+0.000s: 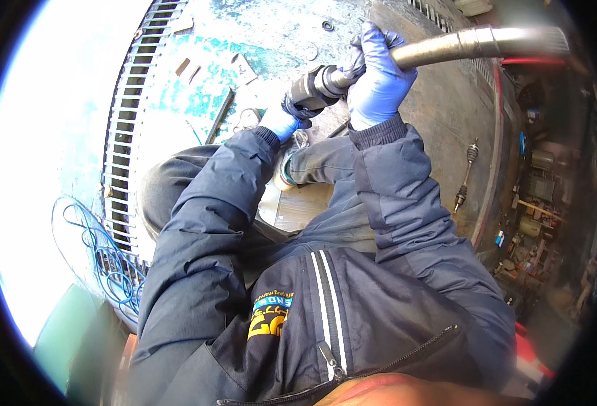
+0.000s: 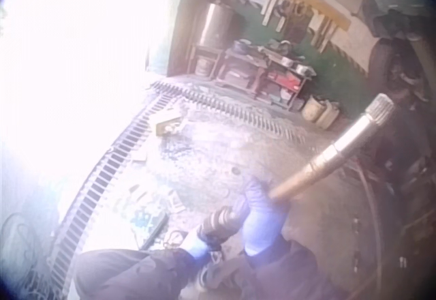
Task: The person sits on the floor and assembles a driveshaft by sliding a metal sleeve onto the shaft, rotating and aligning it, then fitting a rubber boot over the joint. The person repeatedly adjusts the sleeve and boot to secure them in place.
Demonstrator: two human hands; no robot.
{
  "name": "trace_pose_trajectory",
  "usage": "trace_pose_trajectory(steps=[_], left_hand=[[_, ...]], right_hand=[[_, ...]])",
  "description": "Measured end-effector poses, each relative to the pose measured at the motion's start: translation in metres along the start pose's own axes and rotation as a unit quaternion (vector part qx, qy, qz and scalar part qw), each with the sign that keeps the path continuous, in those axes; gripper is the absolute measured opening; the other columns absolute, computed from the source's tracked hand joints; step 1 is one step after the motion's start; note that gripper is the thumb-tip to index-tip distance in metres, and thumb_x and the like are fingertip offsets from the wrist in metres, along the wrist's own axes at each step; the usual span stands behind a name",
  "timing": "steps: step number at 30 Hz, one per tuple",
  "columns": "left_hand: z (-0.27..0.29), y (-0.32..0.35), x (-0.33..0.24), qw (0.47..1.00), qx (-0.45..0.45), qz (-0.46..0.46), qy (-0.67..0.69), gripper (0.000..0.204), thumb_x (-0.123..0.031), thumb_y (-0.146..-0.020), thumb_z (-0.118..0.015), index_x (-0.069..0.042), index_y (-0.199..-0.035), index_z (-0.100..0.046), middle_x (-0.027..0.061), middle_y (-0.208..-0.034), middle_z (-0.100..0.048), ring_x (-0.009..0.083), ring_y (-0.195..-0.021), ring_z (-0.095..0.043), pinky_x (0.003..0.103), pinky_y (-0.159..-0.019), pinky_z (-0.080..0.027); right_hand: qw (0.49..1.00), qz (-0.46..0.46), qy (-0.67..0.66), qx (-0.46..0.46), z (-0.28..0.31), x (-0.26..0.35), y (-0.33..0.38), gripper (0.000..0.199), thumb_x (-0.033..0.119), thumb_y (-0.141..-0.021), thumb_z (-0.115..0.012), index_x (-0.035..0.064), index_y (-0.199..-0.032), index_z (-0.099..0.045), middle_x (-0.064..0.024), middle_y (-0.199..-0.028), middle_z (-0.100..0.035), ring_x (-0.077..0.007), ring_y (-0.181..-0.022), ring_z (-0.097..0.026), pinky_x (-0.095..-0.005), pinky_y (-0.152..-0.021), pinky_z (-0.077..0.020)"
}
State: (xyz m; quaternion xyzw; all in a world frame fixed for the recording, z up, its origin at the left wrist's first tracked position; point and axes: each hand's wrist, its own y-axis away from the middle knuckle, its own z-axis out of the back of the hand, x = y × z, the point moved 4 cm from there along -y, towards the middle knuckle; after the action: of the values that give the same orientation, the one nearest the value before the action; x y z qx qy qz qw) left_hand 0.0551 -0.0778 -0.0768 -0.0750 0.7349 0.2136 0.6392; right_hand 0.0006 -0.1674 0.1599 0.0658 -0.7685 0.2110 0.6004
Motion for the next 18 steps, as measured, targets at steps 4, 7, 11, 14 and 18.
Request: trace_pose_trajectory(steps=[4, 7, 11, 14, 18], left_hand=[[-0.003, -0.003, 0.010, 0.993, 0.010, 0.042, 0.107, 0.071, -0.015, -0.073, -0.091, -0.005, -0.137, -0.060, 0.0121, -0.128, -0.068, 0.0243, -0.117, -0.062, 0.038, -0.104, -0.050], [-0.003, -0.007, 0.024, 1.000, 0.012, 0.011, 0.003, 0.073, -0.015, -0.073, -0.092, -0.005, -0.137, -0.060, 0.0124, -0.129, -0.068, 0.0247, -0.119, -0.062, 0.038, -0.105, -0.050], [-0.004, -0.012, 0.039, 0.994, 0.007, 0.038, 0.106, 0.076, -0.016, -0.071, -0.093, -0.004, -0.139, -0.059, 0.0125, -0.130, -0.068, 0.0252, -0.120, -0.062, 0.038, -0.107, -0.048], [-0.004, -0.008, 0.034, 0.992, 0.002, 0.036, 0.119, 0.078, -0.016, -0.071, -0.093, -0.005, -0.139, -0.058, 0.0125, -0.131, -0.068, 0.0254, -0.121, -0.062, 0.038, -0.107, -0.048], [-0.001, 0.001, 0.016, 1.000, -0.016, 0.014, 0.013, 0.078, -0.015, -0.070, -0.093, -0.004, -0.139, -0.058, 0.0122, -0.131, -0.067, 0.0253, -0.120, -0.062, 0.038, -0.107, -0.048]], right_hand=[[0.999, -0.008, -0.008, 0.044, -0.008, 0.003, -0.008, 0.016, 0.008, -0.096, -0.072, 0.0000, -0.086, -0.061, -0.0046, -0.066, -0.057, -0.0108, -0.046, -0.049, -0.0287, -0.043, -0.0436], [0.986, -0.168, 0.016, 0.005, -0.017, -0.006, -0.024, 0.026, 0.025, -0.097, -0.072, 0.0110, -0.078, -0.062, 0.0055, -0.059, -0.048, -0.0080, -0.044, -0.040, -0.0257, -0.041, -0.0332], [0.979, -0.200, 0.032, 0.011, -0.037, -0.007, -0.046, 0.024, 0.025, -0.094, -0.074, 0.0093, -0.081, -0.062, 0.0045, -0.058, -0.047, -0.0101, -0.042, -0.042, -0.0272, -0.040, -0.0345], [0.981, -0.190, 0.044, 0.014, -0.042, -0.010, -0.052, 0.023, 0.025, -0.094, -0.074, 0.0088, -0.083, -0.062, 0.0041, -0.058, -0.047, -0.0106, -0.043, -0.043, -0.0276, -0.040, -0.0352], [0.986, -0.163, 0.043, -0.015, -0.026, -0.009, -0.042, 0.024, 0.025, -0.093, -0.076, 0.0097, -0.082, -0.062, 0.0049, -0.061, -0.050, -0.0086, -0.045, -0.043, -0.0266, -0.042, -0.0341]])
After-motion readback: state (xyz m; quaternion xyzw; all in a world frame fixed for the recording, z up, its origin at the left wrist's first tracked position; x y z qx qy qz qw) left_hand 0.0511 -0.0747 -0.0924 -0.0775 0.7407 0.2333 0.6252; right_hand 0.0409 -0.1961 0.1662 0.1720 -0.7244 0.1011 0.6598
